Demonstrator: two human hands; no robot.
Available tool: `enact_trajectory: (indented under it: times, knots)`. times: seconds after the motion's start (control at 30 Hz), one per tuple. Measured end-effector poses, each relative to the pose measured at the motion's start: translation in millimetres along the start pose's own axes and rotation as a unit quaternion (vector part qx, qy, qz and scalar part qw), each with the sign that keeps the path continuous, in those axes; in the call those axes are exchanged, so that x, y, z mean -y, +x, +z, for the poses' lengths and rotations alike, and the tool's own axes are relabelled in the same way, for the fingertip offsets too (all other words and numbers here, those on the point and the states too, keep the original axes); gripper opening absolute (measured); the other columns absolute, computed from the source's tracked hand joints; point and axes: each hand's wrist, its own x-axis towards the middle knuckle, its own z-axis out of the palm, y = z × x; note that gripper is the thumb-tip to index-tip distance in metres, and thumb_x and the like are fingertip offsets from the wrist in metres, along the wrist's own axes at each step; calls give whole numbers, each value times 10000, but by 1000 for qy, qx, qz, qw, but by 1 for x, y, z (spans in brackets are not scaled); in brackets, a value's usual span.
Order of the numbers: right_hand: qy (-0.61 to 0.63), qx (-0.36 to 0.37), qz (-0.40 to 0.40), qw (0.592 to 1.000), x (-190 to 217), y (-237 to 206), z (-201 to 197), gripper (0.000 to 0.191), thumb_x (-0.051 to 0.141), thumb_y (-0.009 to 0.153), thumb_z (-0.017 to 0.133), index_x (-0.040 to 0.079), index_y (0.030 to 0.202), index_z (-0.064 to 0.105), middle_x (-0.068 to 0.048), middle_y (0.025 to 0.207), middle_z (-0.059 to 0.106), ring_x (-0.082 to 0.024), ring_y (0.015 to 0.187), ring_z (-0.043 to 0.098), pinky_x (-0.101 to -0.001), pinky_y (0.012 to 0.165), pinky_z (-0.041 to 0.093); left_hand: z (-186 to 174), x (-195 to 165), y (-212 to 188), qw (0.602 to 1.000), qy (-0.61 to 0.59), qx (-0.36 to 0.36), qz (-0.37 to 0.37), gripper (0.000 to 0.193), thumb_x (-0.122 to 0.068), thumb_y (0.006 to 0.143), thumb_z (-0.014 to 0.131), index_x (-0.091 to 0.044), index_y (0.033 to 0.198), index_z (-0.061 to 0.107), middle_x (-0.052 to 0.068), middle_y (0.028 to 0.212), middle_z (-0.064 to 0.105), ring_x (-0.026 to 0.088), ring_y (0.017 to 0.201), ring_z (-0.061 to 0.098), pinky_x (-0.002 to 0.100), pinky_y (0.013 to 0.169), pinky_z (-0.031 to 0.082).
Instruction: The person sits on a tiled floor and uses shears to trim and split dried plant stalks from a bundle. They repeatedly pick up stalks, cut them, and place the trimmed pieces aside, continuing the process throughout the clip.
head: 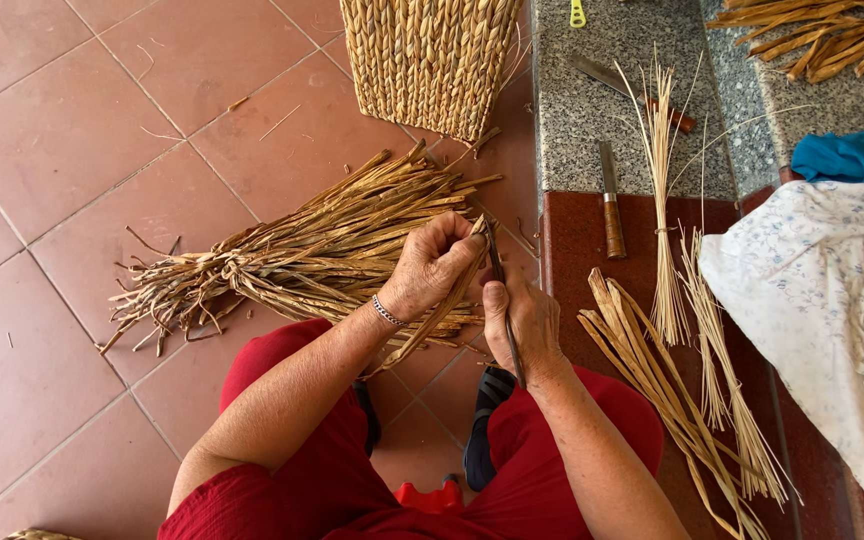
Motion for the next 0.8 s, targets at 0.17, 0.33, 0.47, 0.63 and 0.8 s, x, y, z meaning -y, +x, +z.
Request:
enact_trajectory:
  times: [0.17,0.33,0.47,0.63,0.8]
  knots:
    - [-13,16,47,999,-2,2,1,629,545,1095,217,79,968,620,-100,645,620,-258,559,657,-408,546,543,3,-4,-2,1000,3,-5,0,169,-180,1034,617,-14,1003,632,13,843,687,42,742,598,228,641,527]
    - [42,-42,-65,996,-8,0,1,700,561,1152,163,28,1058,607,-58,697,597,-206,582,633,-362,523,536,7,-1,-5,998,54,21,-25,150,-168,1007,639,-18,1000,653,11,822,674,49,716,614,231,622,571]
    - [44,-9,36,998,-20,1,6,728,614,1077,113,116,882,608,-14,594,543,-118,506,568,-288,483,530,9,5,-6,999,-15,33,-12,146,-153,1020,637,-7,1000,641,12,866,707,49,781,658,236,686,588]
    - [222,-37,102,969,-32,7,-7,548,572,1058,386,104,938,645,8,650,507,-97,513,475,-285,419,405,5,8,-2,999,31,25,-4,148,-164,1016,671,-19,1046,661,-3,851,680,46,733,619,235,627,561]
    - [341,-25,43,939,-21,11,-11,361,426,998,707,68,1000,667,11,729,625,-75,597,583,-263,507,505,7,8,4,995,-83,2,-60,213,-164,1032,692,0,1167,695,16,860,656,71,667,527,234,534,435]
